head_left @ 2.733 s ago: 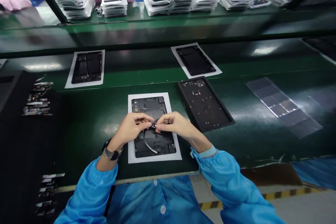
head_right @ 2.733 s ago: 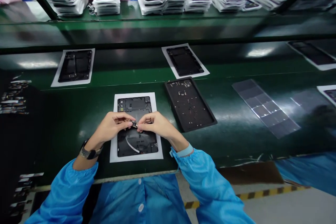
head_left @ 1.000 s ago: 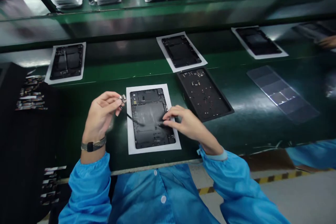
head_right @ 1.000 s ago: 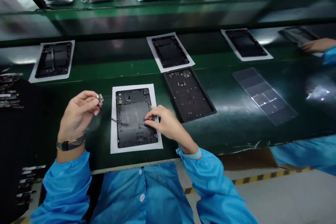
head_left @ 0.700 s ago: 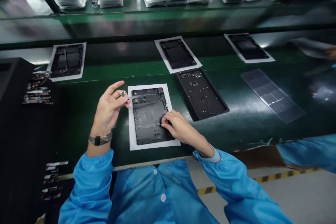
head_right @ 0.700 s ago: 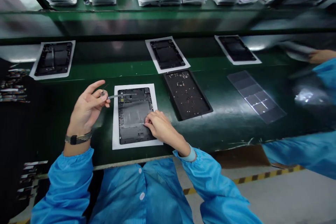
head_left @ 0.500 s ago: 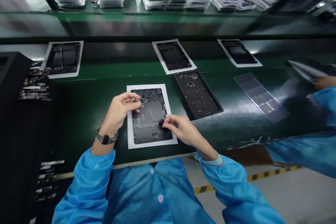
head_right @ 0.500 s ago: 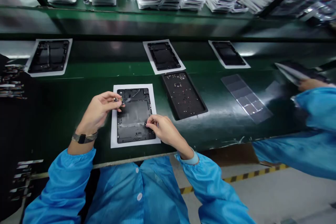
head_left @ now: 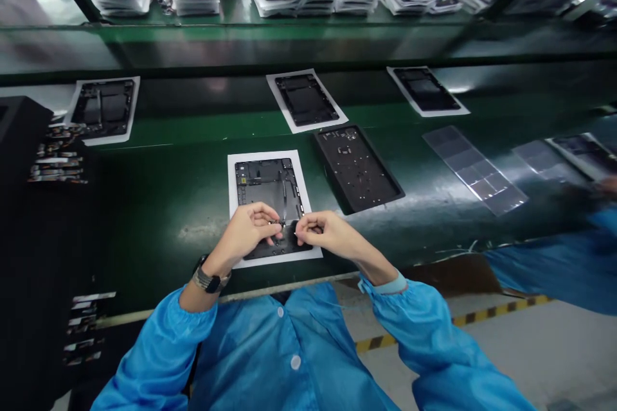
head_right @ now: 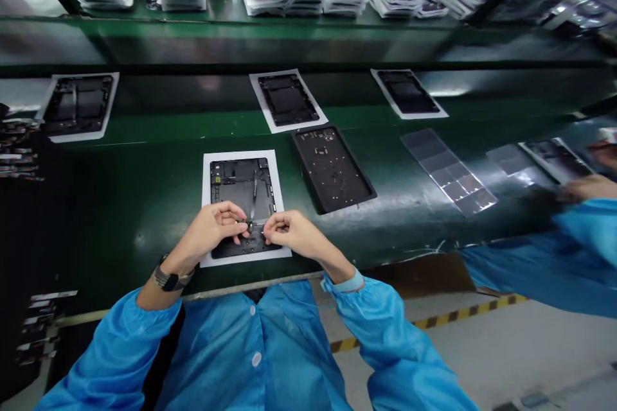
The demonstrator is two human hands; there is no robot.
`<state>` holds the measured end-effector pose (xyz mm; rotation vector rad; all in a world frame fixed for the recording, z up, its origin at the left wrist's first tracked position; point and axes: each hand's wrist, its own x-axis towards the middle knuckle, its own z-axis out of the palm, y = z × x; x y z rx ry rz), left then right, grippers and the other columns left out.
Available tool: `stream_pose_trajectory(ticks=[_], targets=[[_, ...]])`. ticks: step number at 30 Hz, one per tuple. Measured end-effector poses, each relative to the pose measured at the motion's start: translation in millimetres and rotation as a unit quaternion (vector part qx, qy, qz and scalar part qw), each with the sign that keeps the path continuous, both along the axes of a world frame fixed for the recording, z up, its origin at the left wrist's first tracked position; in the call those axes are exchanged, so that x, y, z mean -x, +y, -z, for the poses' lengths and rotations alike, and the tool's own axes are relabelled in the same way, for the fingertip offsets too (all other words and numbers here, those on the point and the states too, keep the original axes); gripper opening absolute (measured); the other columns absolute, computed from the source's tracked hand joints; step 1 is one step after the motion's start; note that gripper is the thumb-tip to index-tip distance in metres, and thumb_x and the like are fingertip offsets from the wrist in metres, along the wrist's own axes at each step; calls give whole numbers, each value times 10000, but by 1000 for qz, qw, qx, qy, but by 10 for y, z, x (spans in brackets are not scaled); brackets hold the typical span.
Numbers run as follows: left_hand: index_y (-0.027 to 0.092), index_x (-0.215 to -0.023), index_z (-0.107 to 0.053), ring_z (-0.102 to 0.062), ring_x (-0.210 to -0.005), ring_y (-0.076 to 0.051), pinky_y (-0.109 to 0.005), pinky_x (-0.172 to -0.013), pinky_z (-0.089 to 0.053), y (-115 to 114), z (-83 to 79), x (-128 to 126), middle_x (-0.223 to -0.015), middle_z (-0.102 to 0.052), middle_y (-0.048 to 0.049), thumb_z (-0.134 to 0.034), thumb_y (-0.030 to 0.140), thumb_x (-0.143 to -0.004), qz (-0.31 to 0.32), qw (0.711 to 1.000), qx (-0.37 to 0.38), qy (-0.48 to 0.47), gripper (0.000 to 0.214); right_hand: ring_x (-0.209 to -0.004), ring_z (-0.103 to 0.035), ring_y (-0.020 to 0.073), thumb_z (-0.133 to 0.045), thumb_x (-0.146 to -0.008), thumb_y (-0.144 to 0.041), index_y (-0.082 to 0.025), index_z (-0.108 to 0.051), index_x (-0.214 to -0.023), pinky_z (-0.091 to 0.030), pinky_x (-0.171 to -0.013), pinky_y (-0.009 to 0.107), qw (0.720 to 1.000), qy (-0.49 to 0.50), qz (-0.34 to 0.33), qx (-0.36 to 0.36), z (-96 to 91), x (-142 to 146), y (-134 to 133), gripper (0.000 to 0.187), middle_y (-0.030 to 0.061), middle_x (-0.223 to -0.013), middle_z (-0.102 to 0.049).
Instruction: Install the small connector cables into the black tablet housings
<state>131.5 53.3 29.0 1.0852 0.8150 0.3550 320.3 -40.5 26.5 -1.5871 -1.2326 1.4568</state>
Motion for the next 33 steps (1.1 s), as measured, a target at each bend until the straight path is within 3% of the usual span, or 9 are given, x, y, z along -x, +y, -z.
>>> stream_pose_trajectory(ticks=[7,12,22,33], targets=[[122,-762,-647,-678,-556,-147,-211,-483,-513,-148,149,-53,-609,-704,-41,-789,137,-640,10,999,43,-8,187,-598,-508,121,-675,-760,-330,-161,-662,-739,-400,-582,252,998,-26,-26,-49,46,27,12,171,-2,-643,-619],[116,-736,-657,-681,-552,-159,-209,-463,-501,-133,154,-64,-591,-697,-46,-815,173,-609,1,999,49,-7,211,-599,-499,127,-686,-771,-376,-159,-679,-739,-391,-593,259,998,-37,-30,-41,57,18,11,219,4,-641,-625],[119,-698,-676,-685,-552,-174,-226,-458,-507,-83,93,-73,-586,-705,-54,-876,206,-543,40,998,32,24,268,-631,-525,136,-705,-756,-372,-148,-728,-747,-386,-595,257,997,-29,-68,-12,31,-52,35,226,22,-682,-662],[110,-697,-675,-687,-544,-179,-254,-494,-542,-87,102,-66,-570,-701,-59,-889,213,-558,55,997,35,35,275,-697,-545,160,-702,-792,-418,-163,-745,-776,-408,-652,278,994,-52,-73,-55,59,-52,-7,259,32,-721,-646]])
